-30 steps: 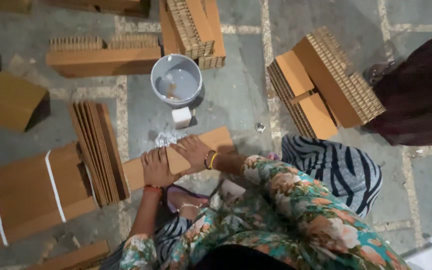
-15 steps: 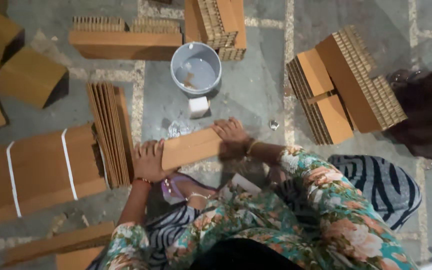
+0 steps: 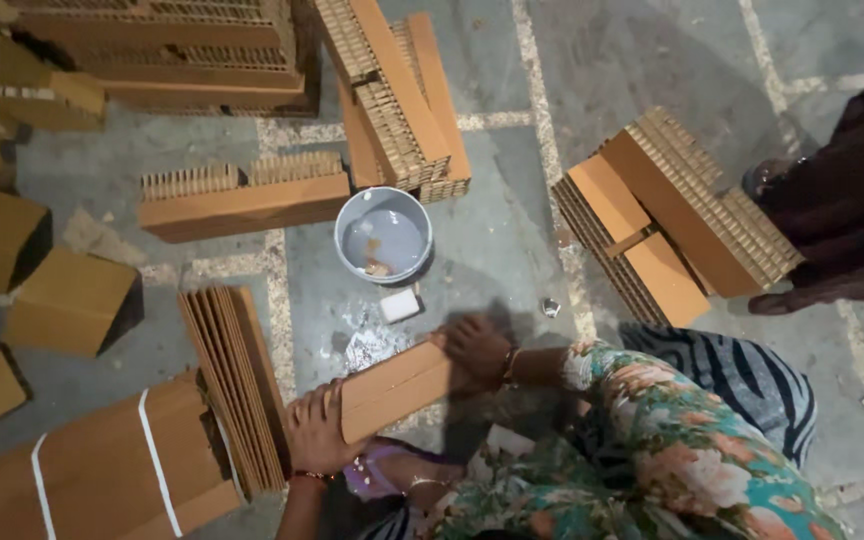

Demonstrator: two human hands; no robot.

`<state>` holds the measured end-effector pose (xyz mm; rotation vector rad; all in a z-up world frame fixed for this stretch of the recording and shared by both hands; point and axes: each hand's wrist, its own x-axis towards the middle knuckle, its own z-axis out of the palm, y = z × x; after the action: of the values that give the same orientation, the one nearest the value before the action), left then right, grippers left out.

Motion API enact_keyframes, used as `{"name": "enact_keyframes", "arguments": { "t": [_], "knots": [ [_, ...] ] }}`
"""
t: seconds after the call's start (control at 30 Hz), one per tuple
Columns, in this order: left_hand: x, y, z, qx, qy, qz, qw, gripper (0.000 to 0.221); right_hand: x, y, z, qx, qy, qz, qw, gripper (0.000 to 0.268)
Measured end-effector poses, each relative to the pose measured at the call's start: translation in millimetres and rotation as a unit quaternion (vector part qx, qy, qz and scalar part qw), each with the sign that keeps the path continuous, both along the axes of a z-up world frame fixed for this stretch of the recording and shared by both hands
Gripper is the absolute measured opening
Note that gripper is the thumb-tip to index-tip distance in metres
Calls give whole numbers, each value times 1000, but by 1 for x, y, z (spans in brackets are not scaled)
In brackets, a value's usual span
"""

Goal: The person folds cardboard components and inserts white foam blocks into them by hand.

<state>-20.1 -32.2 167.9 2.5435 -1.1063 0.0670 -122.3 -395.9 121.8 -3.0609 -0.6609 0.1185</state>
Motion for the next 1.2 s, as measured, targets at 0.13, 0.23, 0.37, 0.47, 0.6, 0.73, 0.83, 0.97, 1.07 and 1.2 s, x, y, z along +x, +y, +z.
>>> {"name": "enact_keyframes", "arguments": {
  "t": [0.13, 0.23, 0.37, 0.47, 0.6, 0.73, 0.83, 0.97, 1.07, 1.2],
  "knots": [
    [-2, 3, -6, 1, -30, -7, 1000, 103, -3, 5, 5, 17, 28, -37, 999, 91],
    [-3, 1, -3, 1, -39, 1, 999, 100, 5, 5, 31, 163, 49, -58, 984, 106],
    [-6, -1, 6, 37, -38, 7, 999, 102, -4, 10, 53, 194, -3, -40, 980, 114],
    [-8, 0, 7, 80, -31, 12, 996, 104, 2, 9, 54, 156, 9, -23, 987, 122],
    [-10, -17, -2, 164, -3, 29, 986, 115, 16, 27, 47, 110, 82, -33, 990, 119],
    [-16, -52, -8, 157, 38, -18, 987, 115, 13, 47, 40, 153, 9, -6, 988, 118],
    [-19, -75, -7, 160, 64, -12, 985, 115, 27, 69, 28, 143, 41, 11, 989, 114],
    [-20, -73, -13, 96, 99, -7, 990, 115, 26, 104, 1, 205, -4, -24, 978, 111],
    [-17, -73, -15, 56, 93, -7, 994, 107, 25, 102, -4, 276, -91, -26, 957, 105],
    [-14, -70, -11, 43, 109, -19, 993, 105, 24, 99, 5, 291, -62, -13, 955, 105]
  ]
}}
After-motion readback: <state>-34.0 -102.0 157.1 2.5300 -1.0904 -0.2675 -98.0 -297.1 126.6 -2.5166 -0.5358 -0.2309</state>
